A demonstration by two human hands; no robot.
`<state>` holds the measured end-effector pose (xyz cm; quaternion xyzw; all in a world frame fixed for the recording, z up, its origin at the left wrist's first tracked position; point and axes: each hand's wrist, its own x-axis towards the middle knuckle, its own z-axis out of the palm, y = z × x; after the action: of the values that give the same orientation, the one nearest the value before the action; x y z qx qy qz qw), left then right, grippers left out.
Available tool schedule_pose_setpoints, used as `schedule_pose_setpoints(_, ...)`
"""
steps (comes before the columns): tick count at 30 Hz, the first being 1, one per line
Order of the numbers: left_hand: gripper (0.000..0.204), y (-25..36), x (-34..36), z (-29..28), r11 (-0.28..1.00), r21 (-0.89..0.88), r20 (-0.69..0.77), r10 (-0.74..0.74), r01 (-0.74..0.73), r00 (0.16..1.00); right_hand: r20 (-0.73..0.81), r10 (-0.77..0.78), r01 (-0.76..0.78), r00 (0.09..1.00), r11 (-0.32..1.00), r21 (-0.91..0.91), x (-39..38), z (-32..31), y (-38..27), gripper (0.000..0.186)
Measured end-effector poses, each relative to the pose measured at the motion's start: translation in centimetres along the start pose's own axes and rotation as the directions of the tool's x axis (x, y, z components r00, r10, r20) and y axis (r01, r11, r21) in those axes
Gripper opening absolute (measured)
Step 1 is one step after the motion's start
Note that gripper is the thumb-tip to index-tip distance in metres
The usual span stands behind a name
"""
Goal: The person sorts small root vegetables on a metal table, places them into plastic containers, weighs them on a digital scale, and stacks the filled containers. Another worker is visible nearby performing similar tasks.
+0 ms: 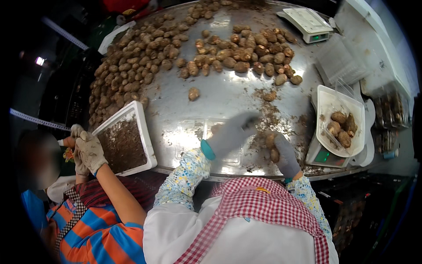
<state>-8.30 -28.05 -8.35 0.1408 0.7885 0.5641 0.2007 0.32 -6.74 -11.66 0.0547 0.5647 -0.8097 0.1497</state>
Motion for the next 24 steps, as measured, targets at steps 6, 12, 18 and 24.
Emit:
schedule_pose_setpoints(6,0.061,-12.3,4.3,-14.1,0.713,0.570,-0.624,0.052,0.408,0.780,0.064,0.267,-0.267,0.962,0.856,0.442,0.3,-0.7,1.5,0.047)
schedule_pose_setpoints(12,0.060,-11.5,5.9,-11.3,0.911,0.314,-0.443,-0.108,0.267,0.890,0.021,0.122,-0.123,0.992,0.953,0.276,0.8,-0.4,1.9,0.055)
schedule_pose_setpoints(18,0.071,-3.2,3.5,-3.7,0.902,-0.423,-0.070,0.063,-0.087,0.996,-0.050,0.048,-0.047,0.998,0.999,0.013,0.7,0.6,0.2,0.044)
schedule_pose_setpoints(24,0.075,-2.1,1.2,-0.2,0.675,-0.735,0.119,0.218,-0.062,0.969,-0.061,-0.082,0.068,0.995,0.976,-0.209,0.2,1.3,-1.8,0.041)
